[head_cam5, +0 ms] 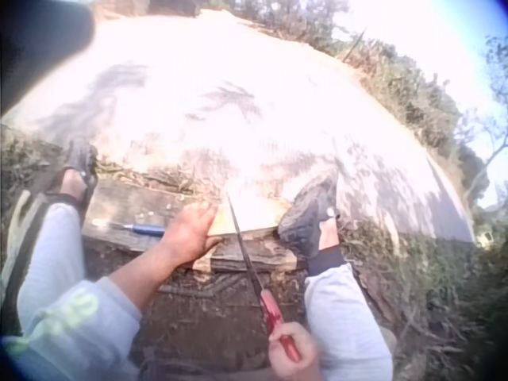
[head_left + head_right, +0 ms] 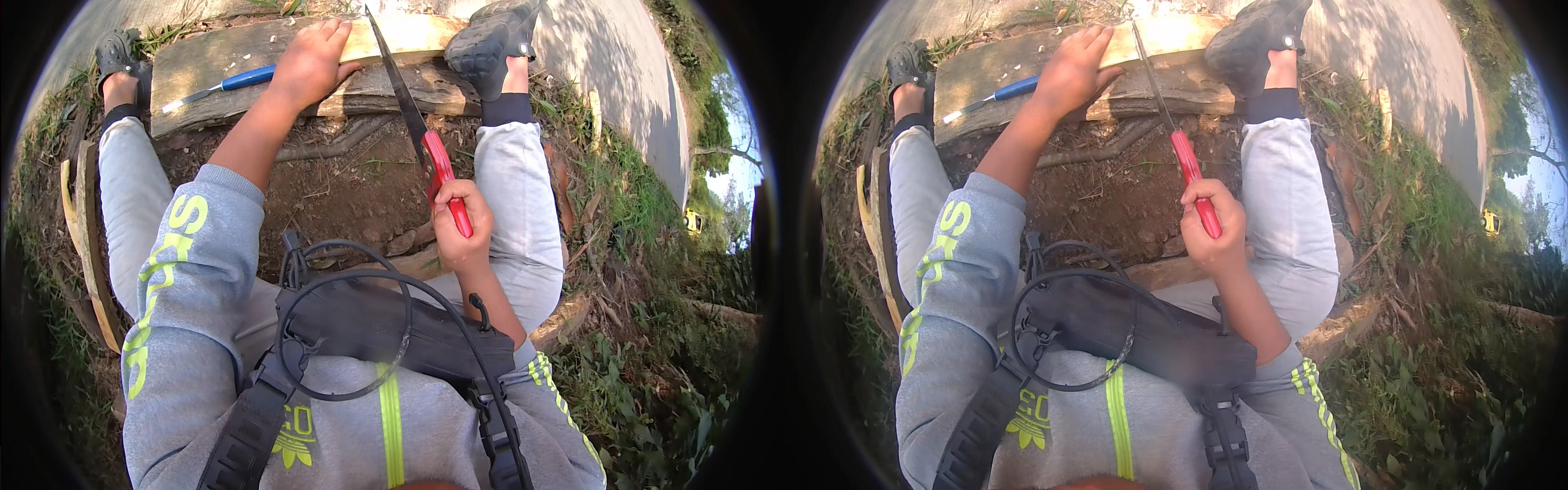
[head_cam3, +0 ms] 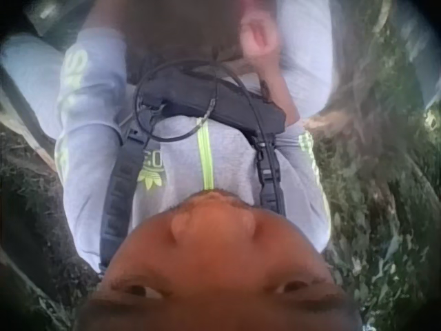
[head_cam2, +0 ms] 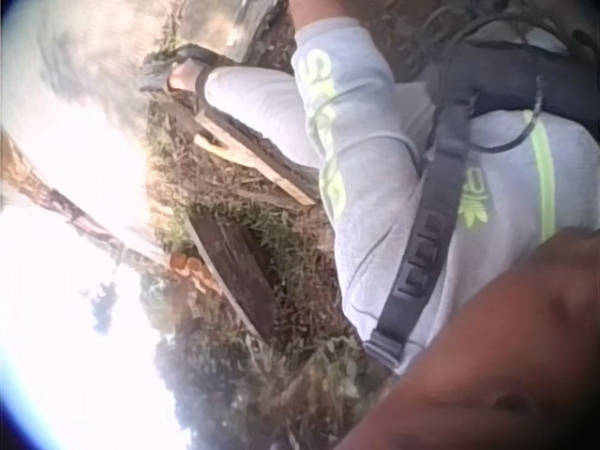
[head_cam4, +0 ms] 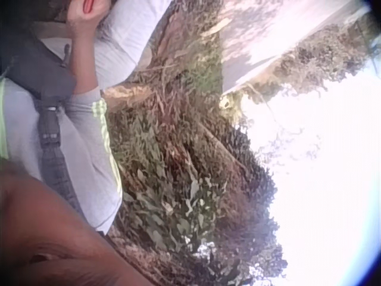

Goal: The person saws a piece of wood and uses a tool to shave the surface of a larger wooden block.

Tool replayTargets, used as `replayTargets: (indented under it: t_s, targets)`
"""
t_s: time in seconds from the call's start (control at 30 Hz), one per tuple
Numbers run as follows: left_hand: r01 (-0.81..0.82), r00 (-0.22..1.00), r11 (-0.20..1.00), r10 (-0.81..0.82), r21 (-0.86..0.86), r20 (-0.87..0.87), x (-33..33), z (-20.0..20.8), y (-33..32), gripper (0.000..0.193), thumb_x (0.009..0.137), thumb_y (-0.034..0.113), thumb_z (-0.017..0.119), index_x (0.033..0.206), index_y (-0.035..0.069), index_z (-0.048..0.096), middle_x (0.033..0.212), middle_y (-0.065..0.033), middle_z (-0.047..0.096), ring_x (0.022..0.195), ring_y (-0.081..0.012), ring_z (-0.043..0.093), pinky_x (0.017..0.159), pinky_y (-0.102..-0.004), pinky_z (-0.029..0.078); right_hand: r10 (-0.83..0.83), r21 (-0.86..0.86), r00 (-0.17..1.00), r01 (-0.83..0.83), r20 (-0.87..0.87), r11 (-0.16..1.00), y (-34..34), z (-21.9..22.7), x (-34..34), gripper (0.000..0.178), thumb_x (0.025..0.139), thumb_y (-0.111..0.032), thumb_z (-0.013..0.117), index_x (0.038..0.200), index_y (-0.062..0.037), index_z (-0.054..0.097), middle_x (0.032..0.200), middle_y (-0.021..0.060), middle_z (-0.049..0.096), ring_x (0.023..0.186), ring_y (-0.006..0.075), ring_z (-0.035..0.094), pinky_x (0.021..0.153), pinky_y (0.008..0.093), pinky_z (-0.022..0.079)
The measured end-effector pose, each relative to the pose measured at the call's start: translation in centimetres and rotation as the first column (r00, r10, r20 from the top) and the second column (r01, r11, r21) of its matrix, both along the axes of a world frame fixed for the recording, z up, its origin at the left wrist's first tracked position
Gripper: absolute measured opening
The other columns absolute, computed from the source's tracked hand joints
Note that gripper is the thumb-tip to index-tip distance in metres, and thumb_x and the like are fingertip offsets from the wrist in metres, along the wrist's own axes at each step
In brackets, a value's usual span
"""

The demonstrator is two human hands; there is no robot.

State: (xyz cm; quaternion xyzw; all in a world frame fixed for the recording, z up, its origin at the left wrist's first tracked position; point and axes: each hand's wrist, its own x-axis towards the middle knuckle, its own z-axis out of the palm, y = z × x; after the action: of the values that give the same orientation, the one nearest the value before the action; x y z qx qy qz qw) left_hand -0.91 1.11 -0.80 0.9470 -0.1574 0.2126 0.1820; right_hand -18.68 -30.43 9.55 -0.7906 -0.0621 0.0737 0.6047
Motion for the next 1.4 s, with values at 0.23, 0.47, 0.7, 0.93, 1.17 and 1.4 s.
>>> replayTargets:
  t_s: [0.23, 0.47, 0.7, 0.93, 1.17, 1.4]
  targets:
    - [0.04, 0.999, 0.999, -0.04, 0.024, -0.008, 0.7, 0.2, 0.1, 0.076, 0.087, 0.039, 0.086, 0.145, -0.002, 0.059, 0.139, -0.022, 0.066, 0.127, -0.0403, 0.064, 0.112, -0.0475, 0.05, -0.059, 0.061, 0.986, 0.049, 0.156, 0.997, 11.8, -3.8, 17.8, 0.014, 0.092, -0.002, 0.062, 0.104, -0.008, 0.067, 0.074, -0.0017, 0.06, 0.067, 0.0072, 0.054, 0.06, 0.028, 0.044]
    - [0.007, 1.0, 1.0, -0.007, 0.017, -0.012, 0.4, 0.4, 1.4, 0.07, 0.092, 0.033, 0.083, 0.148, 0.0, 0.057, 0.141, -0.0195, 0.064, 0.129, -0.0399, 0.061, 0.111, -0.0479, 0.051, 0.027, 0.053, 0.999, -0.026, -0.018, 0.998, 2.6, -0.3, 3.3, 0.016, 0.095, 0.005, 0.061, 0.106, -0.0065, 0.062, 0.091, -0.0006, 0.061, 0.075, 0.0055, 0.054, 0.069, 0.0235, 0.046]
    - [-0.013, 0.99, 0.999, 0.007, -0.049, -0.138, -0.2, 3.1, -0.6, 0.072, 0.082, 0.032, 0.089, 0.138, -0.003, 0.06, 0.132, -0.0254, 0.064, 0.127, -0.0434, 0.059, 0.111, -0.05, 0.049, 0.029, 0.057, 0.996, -0.034, 0.086, 0.998, 4.3, -1.3, 5.9, 0.01, 0.097, 0.001, 0.065, 0.105, -0.005, 0.066, 0.085, -0.0008, 0.063, 0.075, 0.0062, 0.056, 0.068, 0.0239, 0.046]
    - [0.043, 0.999, 0.999, -0.042, 0.03, -0.025, 1.7, 1.1, 0.2, 0.074, 0.088, 0.037, 0.086, 0.147, 0.0, 0.058, 0.141, -0.0211, 0.065, 0.131, -0.04, 0.062, 0.112, -0.0475, 0.051, -0.035, 0.051, 0.983, 0.026, 0.179, 0.998, 10.5, -4.4, 16.6, 0.013, 0.097, 0.001, 0.062, 0.105, -0.0076, 0.068, 0.083, 0.0001, 0.062, 0.07, 0.0077, 0.055, 0.064, 0.0268, 0.045]
    - [0.019, 0.994, 1.0, -0.017, 0.016, -0.11, 0.7, 2.6, 0.3, 0.076, 0.086, 0.034, 0.087, 0.145, -0.002, 0.057, 0.143, -0.0239, 0.062, 0.132, -0.0422, 0.059, 0.114, -0.0486, 0.049, -0.046, 0.058, 0.997, 0.049, -0.056, 0.997, -2.7, 1.4, -3.7, 0.014, 0.097, 0.006, 0.059, 0.105, -0.0034, 0.066, 0.098, 0.0039, 0.068, 0.078, 0.0064, 0.059, 0.072, 0.0231, 0.048]
    - [0.028, 0.999, 0.999, -0.028, 0.015, -0.04, 1.0, 0.8, 0.1, 0.073, 0.091, 0.037, 0.084, 0.149, 0.002, 0.057, 0.148, -0.0196, 0.062, 0.133, -0.0402, 0.06, 0.112, -0.0481, 0.051, -0.082, -0.006, 0.954, 0.088, 0.288, 0.996, 12.2, -3.8, 18.1, 0.013, 0.092, -0.003, 0.064, 0.102, -0.007, 0.071, 0.083, 0.0058, 0.065, 0.068, 0.0147, 0.058, 0.066, 0.0316, 0.048]
